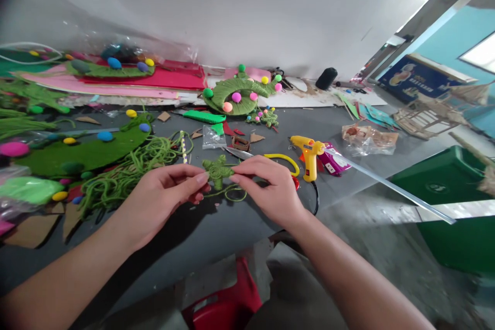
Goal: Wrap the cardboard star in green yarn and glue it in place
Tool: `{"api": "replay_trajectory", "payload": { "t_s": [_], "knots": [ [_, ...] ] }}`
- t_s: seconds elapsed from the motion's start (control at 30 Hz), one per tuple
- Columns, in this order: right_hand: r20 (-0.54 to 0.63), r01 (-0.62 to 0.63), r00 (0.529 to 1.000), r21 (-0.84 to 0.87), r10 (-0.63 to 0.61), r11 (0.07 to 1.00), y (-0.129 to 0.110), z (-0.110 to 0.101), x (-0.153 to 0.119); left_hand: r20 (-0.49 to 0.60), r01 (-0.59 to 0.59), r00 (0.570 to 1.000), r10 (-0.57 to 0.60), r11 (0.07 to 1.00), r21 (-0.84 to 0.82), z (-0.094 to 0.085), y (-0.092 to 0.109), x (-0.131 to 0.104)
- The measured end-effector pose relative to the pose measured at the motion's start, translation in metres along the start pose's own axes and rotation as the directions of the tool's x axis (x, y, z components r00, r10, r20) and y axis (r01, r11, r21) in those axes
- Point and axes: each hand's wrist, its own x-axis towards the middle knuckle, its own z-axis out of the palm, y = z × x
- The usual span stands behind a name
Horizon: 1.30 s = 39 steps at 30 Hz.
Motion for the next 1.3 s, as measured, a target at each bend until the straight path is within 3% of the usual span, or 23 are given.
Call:
{"api": "replay_trajectory", "payload": {
  "t_s": [0.27, 0.47, 0.7, 1.07, 1.3],
  "knots": [
    [0.135, 0.077, 0.989, -0.088, -0.064, 0.993, 0.005, -0.006, -0.004, 0.011, -0.019, 1.0, 0.018, 0.996, 0.091, 0.003, 0.006, -0.002],
    [0.158, 0.113, 0.983, -0.132, -0.092, 0.985, 0.003, -0.007, -0.007, 0.032, -0.026, 0.999, 0.022, 0.993, 0.119, 0.002, 0.004, -0.003],
    [0.141, 0.195, 0.976, -0.206, -0.168, 0.959, 0.0, -0.004, -0.009, 0.031, -0.014, 0.999, 0.01, 0.993, 0.115, 0.004, 0.005, -0.002],
    [0.077, 0.144, 0.988, -0.225, -0.13, 0.964, -0.004, 0.002, -0.01, 0.059, 0.018, 0.998, -0.021, 0.999, 0.043, 0.006, 0.0, -0.003],
    [0.015, 0.083, 0.997, -0.225, -0.082, 0.971, -0.004, 0.002, -0.009, -0.007, 0.025, 1.0, -0.025, 1.0, -0.013, 0.006, 0.001, -0.001]
  ]
}}
